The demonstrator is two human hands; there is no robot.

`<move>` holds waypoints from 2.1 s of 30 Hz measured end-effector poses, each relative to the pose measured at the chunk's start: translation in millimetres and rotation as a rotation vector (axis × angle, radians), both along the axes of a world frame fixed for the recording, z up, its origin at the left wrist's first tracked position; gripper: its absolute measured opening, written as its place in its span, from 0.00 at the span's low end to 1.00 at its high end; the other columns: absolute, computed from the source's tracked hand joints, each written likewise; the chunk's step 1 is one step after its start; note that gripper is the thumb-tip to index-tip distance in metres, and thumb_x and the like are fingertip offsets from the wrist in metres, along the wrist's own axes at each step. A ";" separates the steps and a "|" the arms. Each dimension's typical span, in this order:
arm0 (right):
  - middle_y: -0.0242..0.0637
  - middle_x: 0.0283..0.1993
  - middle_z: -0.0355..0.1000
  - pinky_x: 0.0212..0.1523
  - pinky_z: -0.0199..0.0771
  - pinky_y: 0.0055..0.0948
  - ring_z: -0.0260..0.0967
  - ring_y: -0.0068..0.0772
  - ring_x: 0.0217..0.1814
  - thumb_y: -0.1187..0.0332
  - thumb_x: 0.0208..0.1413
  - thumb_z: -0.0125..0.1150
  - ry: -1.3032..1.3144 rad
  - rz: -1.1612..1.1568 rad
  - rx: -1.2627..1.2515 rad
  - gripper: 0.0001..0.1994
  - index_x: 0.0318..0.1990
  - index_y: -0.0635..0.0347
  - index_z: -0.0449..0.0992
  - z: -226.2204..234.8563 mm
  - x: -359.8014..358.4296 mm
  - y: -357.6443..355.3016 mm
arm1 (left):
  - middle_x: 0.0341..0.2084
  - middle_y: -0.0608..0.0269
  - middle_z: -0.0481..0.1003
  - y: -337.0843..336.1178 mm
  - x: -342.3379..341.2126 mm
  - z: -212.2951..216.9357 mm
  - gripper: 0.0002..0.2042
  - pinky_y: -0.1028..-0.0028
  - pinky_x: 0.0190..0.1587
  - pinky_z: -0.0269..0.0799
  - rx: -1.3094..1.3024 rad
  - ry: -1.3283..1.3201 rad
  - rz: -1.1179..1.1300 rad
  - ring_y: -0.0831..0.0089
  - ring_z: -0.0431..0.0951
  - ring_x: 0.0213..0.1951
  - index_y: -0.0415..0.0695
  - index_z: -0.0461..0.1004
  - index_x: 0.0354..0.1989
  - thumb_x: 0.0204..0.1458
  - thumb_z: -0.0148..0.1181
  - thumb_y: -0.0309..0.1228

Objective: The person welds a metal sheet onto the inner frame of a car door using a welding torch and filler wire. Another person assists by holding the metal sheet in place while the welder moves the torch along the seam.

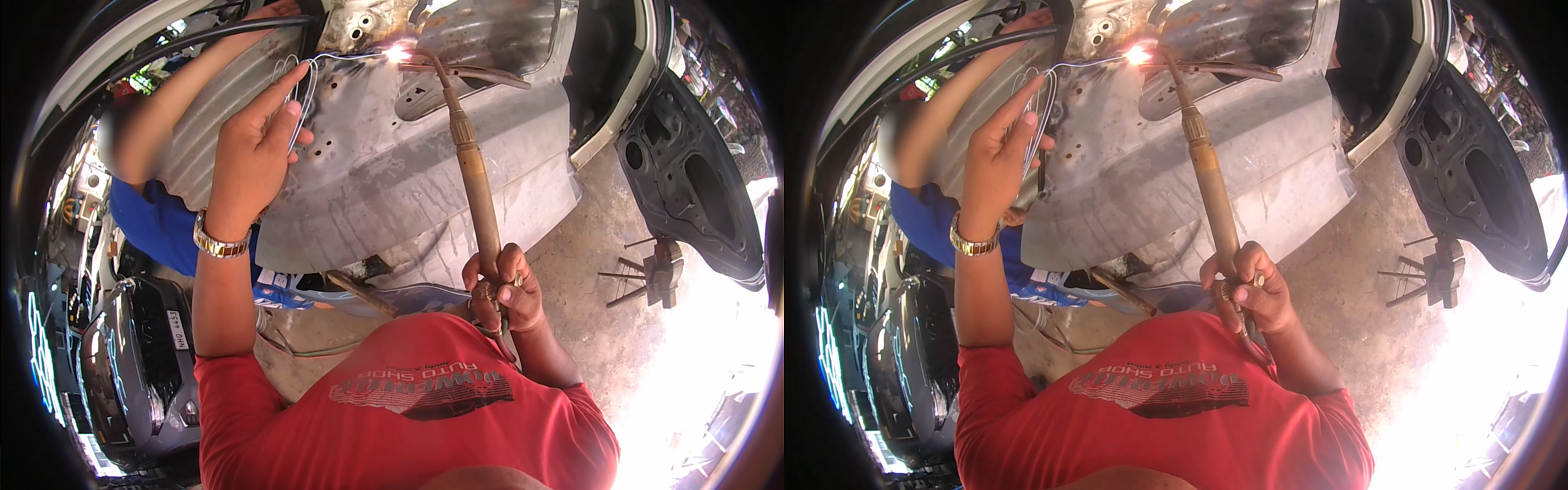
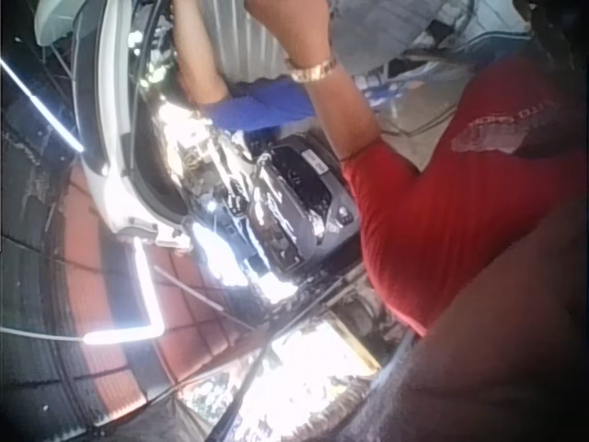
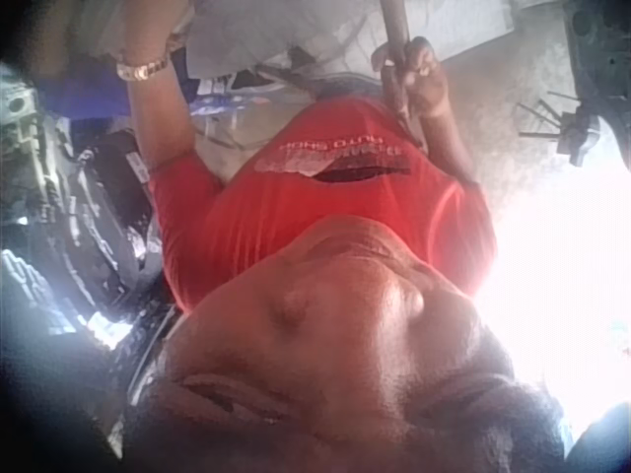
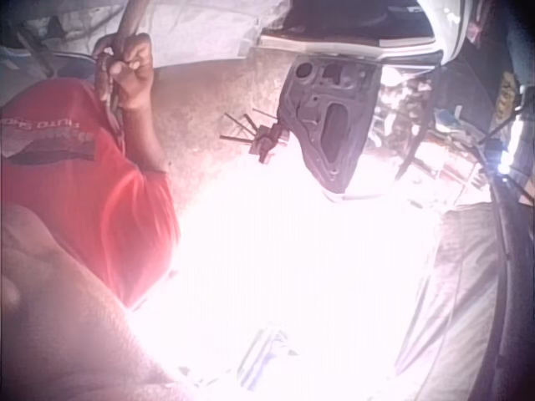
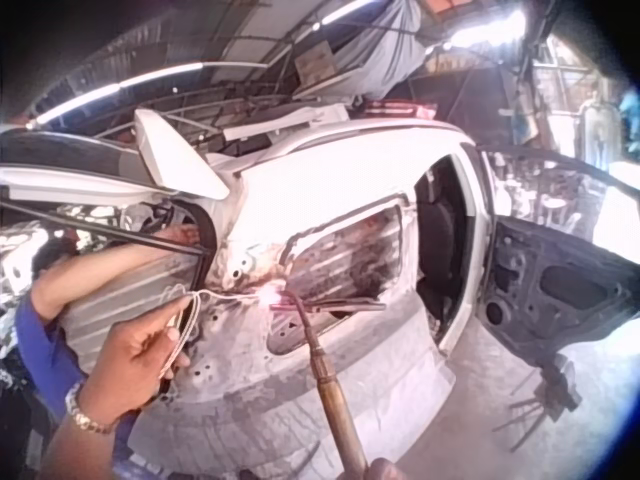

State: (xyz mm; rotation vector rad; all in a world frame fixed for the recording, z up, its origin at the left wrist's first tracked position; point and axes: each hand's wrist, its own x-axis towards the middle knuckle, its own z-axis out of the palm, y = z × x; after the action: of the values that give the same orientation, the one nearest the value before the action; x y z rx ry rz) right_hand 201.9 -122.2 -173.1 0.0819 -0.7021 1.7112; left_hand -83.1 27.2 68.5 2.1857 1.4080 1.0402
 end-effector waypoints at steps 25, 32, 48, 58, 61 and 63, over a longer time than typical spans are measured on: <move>0.68 0.54 0.68 0.15 0.71 0.20 0.72 0.29 0.18 0.75 0.67 0.60 -0.006 -0.014 0.005 0.13 0.46 0.50 0.60 -0.8 2.2 -2.2 | 0.39 0.64 0.83 6.5 3.4 -4.7 0.20 0.78 0.32 0.77 0.014 -0.008 -0.017 0.80 0.85 0.34 0.56 0.75 0.70 0.72 0.55 0.32; 0.68 0.54 0.68 0.16 0.71 0.20 0.72 0.29 0.18 0.76 0.67 0.60 -0.001 -0.008 0.006 0.13 0.46 0.50 0.60 2.2 1.7 -2.7 | 0.40 0.63 0.83 6.0 2.9 -3.7 0.20 0.78 0.32 0.78 0.009 -0.016 -0.021 0.79 0.85 0.34 0.55 0.76 0.70 0.71 0.55 0.32; 0.68 0.53 0.68 0.15 0.71 0.19 0.71 0.29 0.17 0.75 0.66 0.60 -0.013 -0.016 -0.003 0.13 0.46 0.50 0.60 1.5 3.2 -1.8 | 0.43 0.62 0.84 10.1 4.1 -5.9 0.20 0.78 0.32 0.78 -0.003 -0.024 -0.021 0.80 0.86 0.35 0.56 0.76 0.70 0.72 0.55 0.33; 0.66 0.54 0.69 0.15 0.71 0.19 0.72 0.29 0.18 0.75 0.66 0.60 -0.025 -0.023 -0.004 0.13 0.46 0.50 0.60 2.3 3.1 -1.4 | 0.36 0.65 0.84 13.6 3.3 -5.3 0.20 0.78 0.32 0.78 0.017 -0.004 -0.031 0.79 0.86 0.35 0.56 0.75 0.70 0.71 0.55 0.33; 0.66 0.54 0.69 0.15 0.71 0.19 0.72 0.29 0.18 0.75 0.66 0.60 -0.025 -0.019 -0.001 0.13 0.46 0.50 0.60 2.4 2.7 -0.9 | 0.36 0.65 0.84 13.3 3.1 -5.1 0.20 0.78 0.32 0.78 0.005 -0.014 -0.032 0.79 0.86 0.35 0.56 0.75 0.70 0.71 0.55 0.33; 0.66 0.54 0.69 0.15 0.71 0.19 0.72 0.30 0.18 0.75 0.66 0.61 -0.025 -0.016 0.001 0.13 0.46 0.50 0.60 2.2 2.5 -0.5 | 0.37 0.65 0.84 13.4 2.5 -5.3 0.20 0.78 0.32 0.78 -0.004 -0.020 -0.035 0.79 0.86 0.35 0.56 0.75 0.70 0.71 0.55 0.33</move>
State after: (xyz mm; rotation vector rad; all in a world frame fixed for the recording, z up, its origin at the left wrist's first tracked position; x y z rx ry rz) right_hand 204.4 -122.7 -170.9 0.0557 -0.7198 1.6996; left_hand -80.5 40.6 63.1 2.1831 1.3571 1.0439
